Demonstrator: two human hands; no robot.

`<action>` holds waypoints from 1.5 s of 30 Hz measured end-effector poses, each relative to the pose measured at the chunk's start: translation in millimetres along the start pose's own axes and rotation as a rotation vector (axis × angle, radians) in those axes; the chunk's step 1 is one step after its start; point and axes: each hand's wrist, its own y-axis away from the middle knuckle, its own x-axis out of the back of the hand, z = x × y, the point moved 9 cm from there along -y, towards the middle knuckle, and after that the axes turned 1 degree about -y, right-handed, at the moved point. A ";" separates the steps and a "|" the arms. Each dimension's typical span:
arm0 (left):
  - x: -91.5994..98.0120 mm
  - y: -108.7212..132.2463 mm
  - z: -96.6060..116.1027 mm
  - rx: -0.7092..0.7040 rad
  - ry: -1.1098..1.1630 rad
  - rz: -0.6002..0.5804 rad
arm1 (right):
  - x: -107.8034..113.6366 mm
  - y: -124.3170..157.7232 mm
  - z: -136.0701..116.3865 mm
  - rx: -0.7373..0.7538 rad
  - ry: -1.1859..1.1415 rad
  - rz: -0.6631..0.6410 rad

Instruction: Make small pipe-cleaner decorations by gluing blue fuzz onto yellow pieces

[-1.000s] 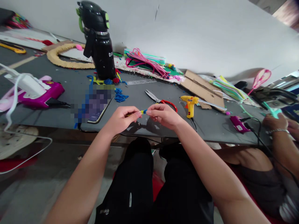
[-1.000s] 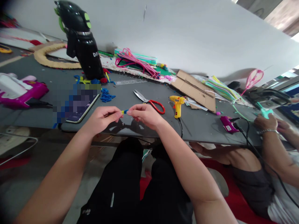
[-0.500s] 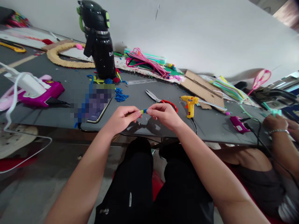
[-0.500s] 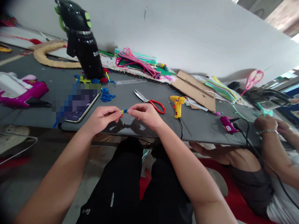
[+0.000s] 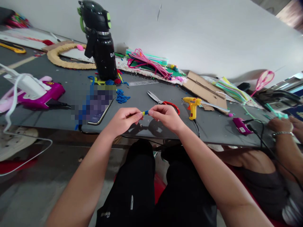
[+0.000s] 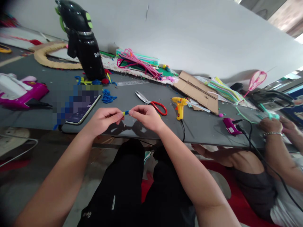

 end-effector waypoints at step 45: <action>-4.6 0.9 -3.9 0.038 0.021 -0.057 | 4.8 -1.4 4.6 -0.024 -0.120 0.032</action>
